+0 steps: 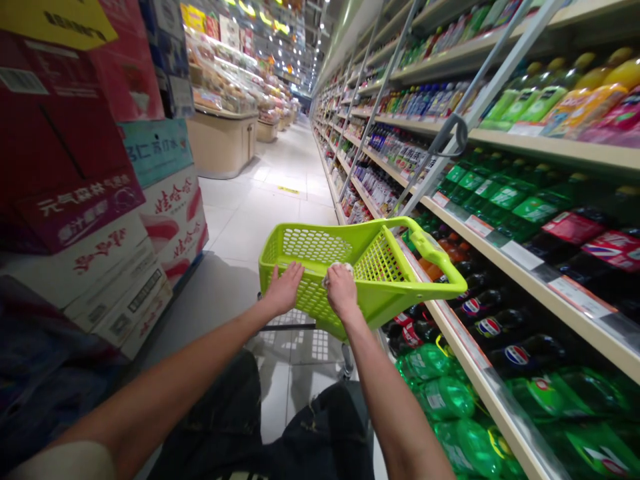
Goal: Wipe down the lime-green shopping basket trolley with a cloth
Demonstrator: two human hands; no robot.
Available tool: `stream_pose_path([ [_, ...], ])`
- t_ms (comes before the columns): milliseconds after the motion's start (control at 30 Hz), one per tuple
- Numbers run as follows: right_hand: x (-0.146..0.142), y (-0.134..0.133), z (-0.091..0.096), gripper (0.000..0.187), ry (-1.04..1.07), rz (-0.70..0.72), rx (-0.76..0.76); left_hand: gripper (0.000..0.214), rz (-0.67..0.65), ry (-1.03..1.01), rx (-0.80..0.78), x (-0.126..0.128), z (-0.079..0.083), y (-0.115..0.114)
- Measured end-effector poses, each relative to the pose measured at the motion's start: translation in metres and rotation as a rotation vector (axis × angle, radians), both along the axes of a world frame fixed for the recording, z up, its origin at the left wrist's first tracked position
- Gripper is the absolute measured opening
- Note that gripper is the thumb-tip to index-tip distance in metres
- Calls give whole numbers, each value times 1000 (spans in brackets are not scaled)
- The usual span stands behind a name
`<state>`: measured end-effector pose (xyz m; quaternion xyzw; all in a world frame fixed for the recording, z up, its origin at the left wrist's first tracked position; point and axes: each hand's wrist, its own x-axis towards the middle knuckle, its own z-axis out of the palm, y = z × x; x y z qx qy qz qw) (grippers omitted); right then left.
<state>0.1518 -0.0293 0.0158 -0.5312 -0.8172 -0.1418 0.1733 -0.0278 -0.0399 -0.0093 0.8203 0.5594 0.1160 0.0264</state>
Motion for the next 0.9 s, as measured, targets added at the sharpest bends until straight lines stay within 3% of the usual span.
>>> stream_pose_path([
  [100, 19, 2, 9, 29, -33, -60, -16, 64, -4, 17, 14, 0, -1, 0],
  [300, 114, -19, 47, 27, -64, -265, 130, 73, -1, 41, -22, -3, 0, 0],
  [400, 113, -24, 45, 28, -65, -273, 145, 75, 3, 52, -41, -2, 3, 0],
  [533, 82, -23, 20, 29, -137, -131, 103, 75, 11, 78, -32, -3, 4, 0],
  [633, 82, -23, 13, 42, -209, -54, 118, 76, 3, 89, -30, -6, 4, 0],
  [800, 119, -24, 41, 26, -230, -74, 51, 73, -4, 67, 10, -6, -1, 0],
  [900, 149, -24, 64, 27, -173, -142, 62, 74, -9, 55, 14, -5, -3, 1],
])
